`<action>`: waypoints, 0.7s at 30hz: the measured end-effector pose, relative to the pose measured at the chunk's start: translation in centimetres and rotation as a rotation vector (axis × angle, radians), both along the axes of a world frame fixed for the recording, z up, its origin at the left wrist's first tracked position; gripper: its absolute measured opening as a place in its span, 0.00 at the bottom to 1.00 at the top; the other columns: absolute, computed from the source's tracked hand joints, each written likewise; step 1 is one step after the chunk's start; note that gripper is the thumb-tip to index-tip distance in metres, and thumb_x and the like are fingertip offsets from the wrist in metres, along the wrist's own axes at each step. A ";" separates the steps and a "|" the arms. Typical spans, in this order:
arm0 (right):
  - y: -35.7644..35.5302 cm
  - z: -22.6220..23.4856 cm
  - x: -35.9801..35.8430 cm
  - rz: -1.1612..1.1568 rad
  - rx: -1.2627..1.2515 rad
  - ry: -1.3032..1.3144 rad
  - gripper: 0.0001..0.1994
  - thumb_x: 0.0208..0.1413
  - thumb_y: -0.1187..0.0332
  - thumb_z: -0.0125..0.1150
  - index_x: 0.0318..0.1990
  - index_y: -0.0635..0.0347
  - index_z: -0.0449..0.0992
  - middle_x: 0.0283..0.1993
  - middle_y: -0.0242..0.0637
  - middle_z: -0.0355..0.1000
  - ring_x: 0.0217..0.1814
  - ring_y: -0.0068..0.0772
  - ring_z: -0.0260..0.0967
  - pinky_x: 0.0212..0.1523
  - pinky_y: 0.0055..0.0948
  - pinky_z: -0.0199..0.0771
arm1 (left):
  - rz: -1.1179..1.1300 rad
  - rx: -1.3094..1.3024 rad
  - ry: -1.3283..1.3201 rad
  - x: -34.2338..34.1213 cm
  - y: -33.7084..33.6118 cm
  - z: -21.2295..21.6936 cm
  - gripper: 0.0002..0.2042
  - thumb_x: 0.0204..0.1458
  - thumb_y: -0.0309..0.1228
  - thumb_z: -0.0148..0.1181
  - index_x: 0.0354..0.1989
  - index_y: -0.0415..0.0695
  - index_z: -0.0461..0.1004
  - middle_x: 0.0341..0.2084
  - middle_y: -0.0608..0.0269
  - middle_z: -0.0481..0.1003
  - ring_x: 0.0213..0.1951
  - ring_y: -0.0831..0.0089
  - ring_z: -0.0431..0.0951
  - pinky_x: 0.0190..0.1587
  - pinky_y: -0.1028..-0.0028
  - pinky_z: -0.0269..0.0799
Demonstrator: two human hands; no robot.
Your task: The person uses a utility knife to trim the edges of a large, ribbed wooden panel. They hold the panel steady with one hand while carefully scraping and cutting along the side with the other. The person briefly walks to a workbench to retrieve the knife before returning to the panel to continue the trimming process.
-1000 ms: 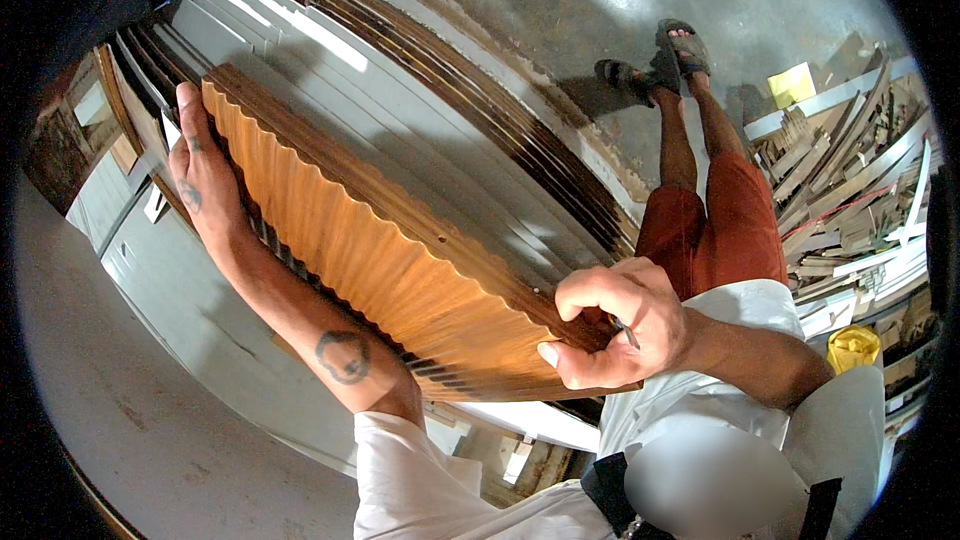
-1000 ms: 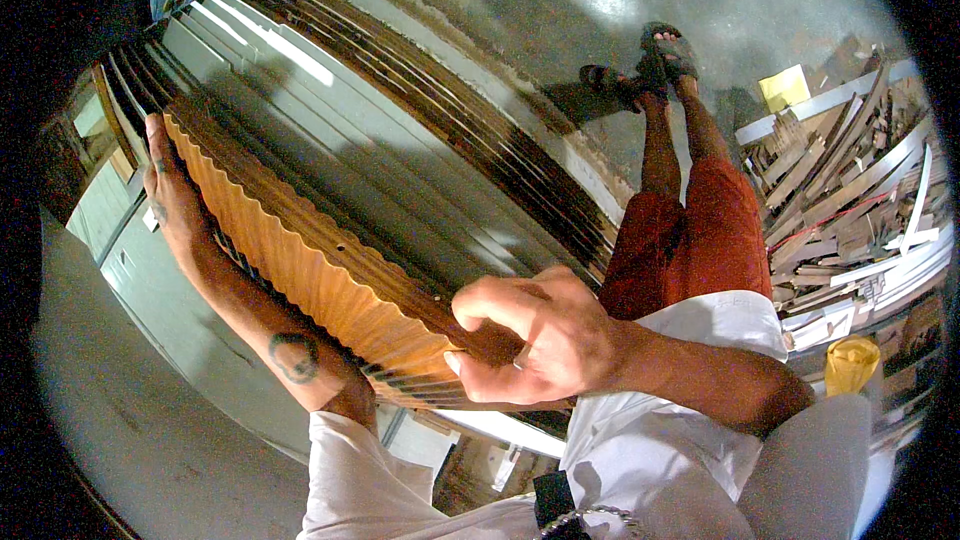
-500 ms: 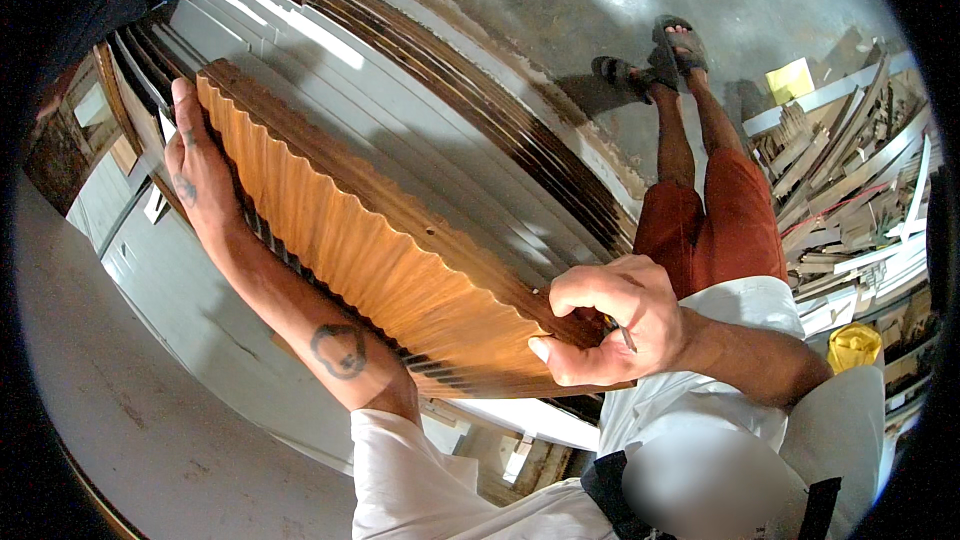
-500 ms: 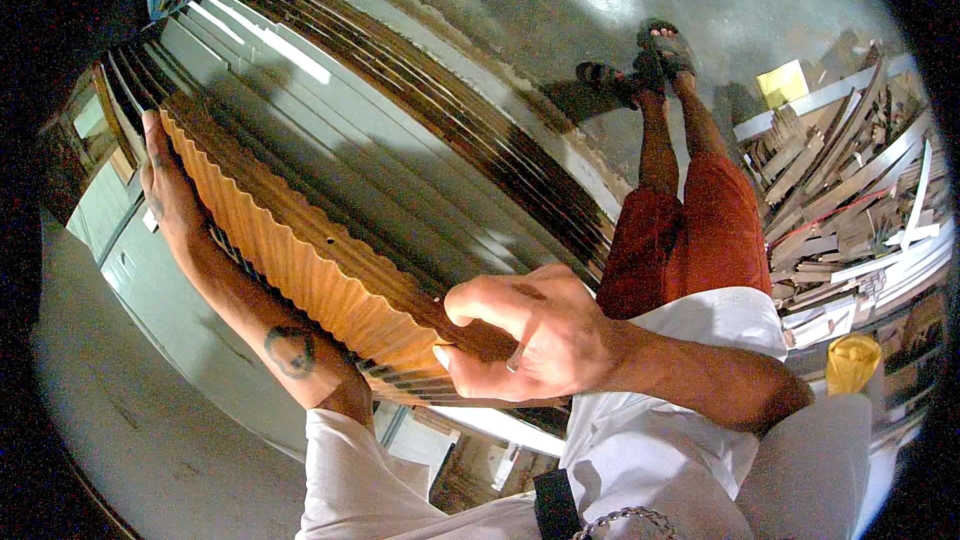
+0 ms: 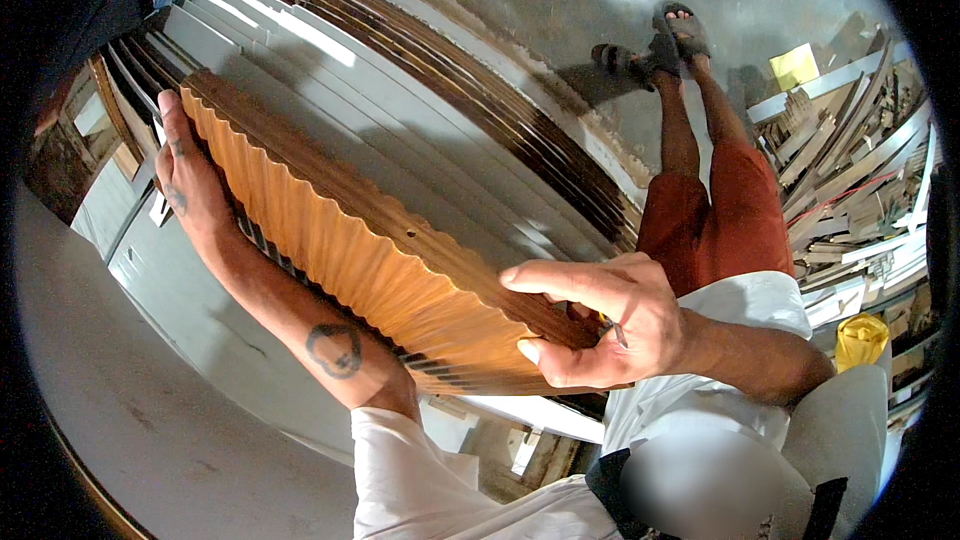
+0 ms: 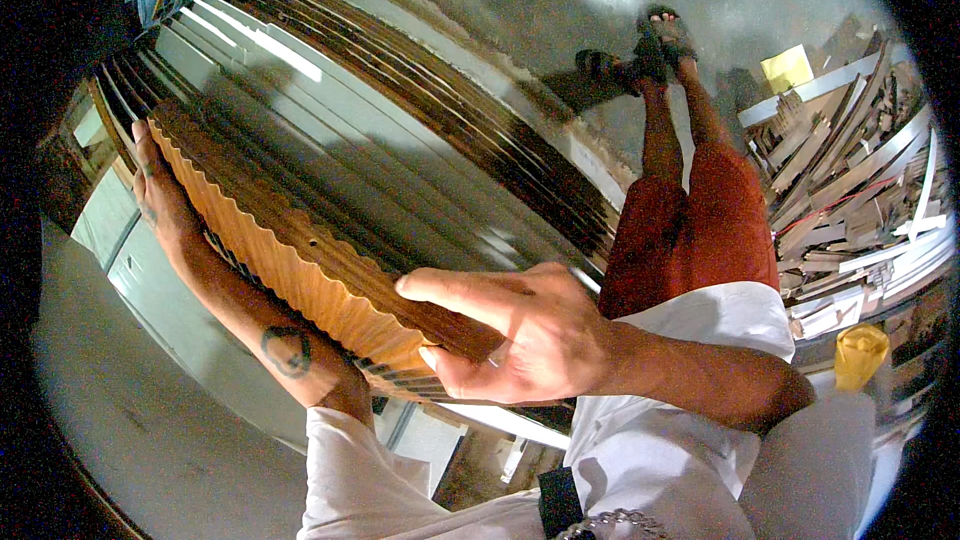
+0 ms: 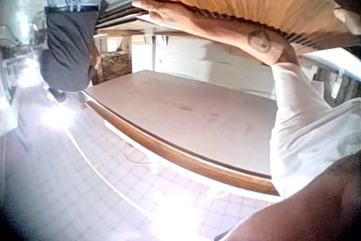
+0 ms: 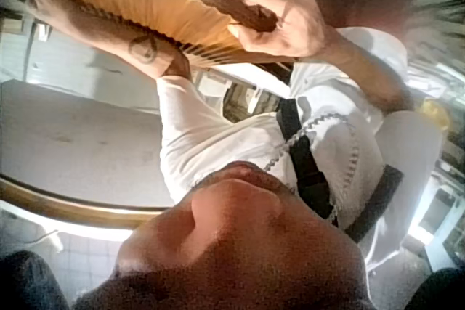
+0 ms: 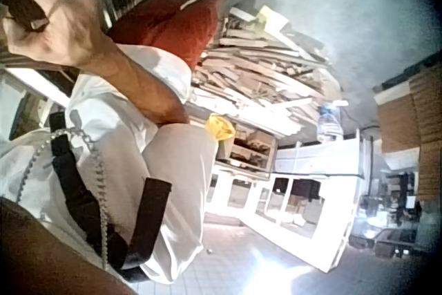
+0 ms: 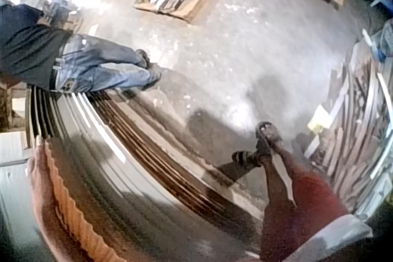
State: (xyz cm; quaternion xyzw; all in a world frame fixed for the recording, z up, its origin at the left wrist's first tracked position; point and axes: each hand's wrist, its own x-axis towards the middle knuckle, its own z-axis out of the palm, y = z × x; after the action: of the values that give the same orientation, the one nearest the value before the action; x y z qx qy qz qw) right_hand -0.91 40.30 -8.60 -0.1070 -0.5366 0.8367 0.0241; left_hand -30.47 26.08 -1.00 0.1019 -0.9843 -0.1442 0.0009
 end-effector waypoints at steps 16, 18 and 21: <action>4.2 -1.8 7.9 0.773 -0.801 -0.553 0.20 0.64 0.52 0.55 0.49 0.62 0.75 0.24 0.28 0.72 0.14 0.13 0.59 0.15 0.19 0.58 | -0.081 0.209 -0.011 -1.3 -1.7 -0.4 0.33 0.57 0.56 0.55 0.53 0.34 0.75 0.45 0.58 0.77 0.43 0.70 0.76 0.47 0.71 0.70; 4.2 -1.1 7.4 0.819 -0.912 -0.564 0.21 0.65 0.50 0.53 0.53 0.58 0.72 0.26 0.31 0.76 0.14 0.14 0.58 0.14 0.19 0.58 | -0.123 0.224 -0.025 -1.6 -2.1 -0.4 0.32 0.57 0.56 0.55 0.54 0.34 0.75 0.45 0.59 0.77 0.43 0.70 0.76 0.47 0.72 0.69; 3.7 -0.9 7.7 0.800 -1.069 -0.657 0.23 0.67 0.51 0.49 0.51 0.64 0.68 0.24 0.36 0.74 0.12 0.13 0.57 0.14 0.17 0.54 | -0.073 0.201 -0.062 -1.6 -1.3 -0.5 0.34 0.58 0.57 0.54 0.56 0.34 0.73 0.48 0.57 0.76 0.47 0.67 0.75 0.52 0.70 0.68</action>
State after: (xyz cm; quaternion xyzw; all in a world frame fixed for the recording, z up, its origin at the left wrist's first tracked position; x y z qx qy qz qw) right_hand 6.80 43.99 -9.54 -0.1453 -0.0338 0.8533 -0.4996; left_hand -32.05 24.75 -1.48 0.0698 -0.9675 -0.2388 -0.0452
